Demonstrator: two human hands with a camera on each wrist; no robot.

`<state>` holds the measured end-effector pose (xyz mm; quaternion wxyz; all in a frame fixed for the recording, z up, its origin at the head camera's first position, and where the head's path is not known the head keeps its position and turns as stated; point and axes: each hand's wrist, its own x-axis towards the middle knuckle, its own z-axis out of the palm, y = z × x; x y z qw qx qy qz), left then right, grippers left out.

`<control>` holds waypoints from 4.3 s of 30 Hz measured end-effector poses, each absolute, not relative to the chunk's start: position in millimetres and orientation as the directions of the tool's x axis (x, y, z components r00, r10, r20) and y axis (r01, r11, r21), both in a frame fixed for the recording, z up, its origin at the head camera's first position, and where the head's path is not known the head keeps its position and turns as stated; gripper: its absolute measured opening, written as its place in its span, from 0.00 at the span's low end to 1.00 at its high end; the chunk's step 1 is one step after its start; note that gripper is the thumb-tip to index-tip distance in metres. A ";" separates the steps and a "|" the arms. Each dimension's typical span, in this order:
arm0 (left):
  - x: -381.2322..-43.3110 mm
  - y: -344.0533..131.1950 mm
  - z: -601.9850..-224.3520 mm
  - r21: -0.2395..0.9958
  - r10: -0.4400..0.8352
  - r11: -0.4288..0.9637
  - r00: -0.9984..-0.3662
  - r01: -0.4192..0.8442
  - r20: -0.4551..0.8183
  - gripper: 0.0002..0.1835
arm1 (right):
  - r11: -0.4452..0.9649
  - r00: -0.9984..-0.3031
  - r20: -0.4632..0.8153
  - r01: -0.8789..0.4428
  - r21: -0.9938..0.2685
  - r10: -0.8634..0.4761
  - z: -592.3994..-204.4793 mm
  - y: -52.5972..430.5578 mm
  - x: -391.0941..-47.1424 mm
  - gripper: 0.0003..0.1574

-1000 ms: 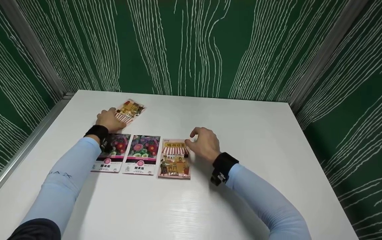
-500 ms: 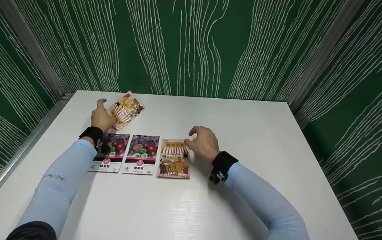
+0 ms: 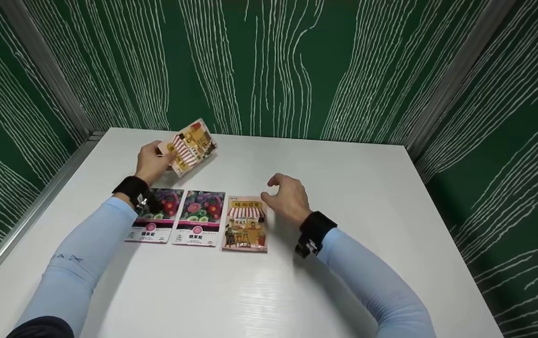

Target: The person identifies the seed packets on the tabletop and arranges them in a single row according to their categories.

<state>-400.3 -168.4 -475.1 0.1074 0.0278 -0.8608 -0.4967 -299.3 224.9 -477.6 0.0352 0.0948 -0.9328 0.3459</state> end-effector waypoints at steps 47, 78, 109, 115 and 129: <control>-342.4 -48.4 -447.7 0.803 0.440 0.423 -0.870 0.419 0.222 0.12 | 0.700 -0.929 0.245 -0.371 -0.610 -0.279 -452.1 216.0 -314.0 0.14; -296.4 40.8 -473.3 0.961 0.315 0.250 -0.929 -0.115 -0.193 0.05 | 0.608 -0.963 -0.210 0.065 -0.791 -0.171 -450.9 318.4 -295.7 0.18; -302.4 96.5 -482.3 0.308 0.382 0.893 -0.914 0.328 -0.136 0.20 | 0.871 -0.907 -0.401 0.089 -0.484 -0.131 -491.5 325.3 -291.8 0.25; -306.0 94.7 -486.3 0.336 0.416 0.874 -0.898 0.352 -0.142 0.21 | 0.892 -0.919 -0.381 0.086 -0.444 -0.101 -491.7 322.9 -292.3 0.26; -306.9 85.5 -488.8 0.356 0.440 0.854 -0.892 0.379 -0.107 0.24 | 0.952 -0.931 -0.364 0.072 -0.298 -0.043 -483.5 313.0 -297.0 0.30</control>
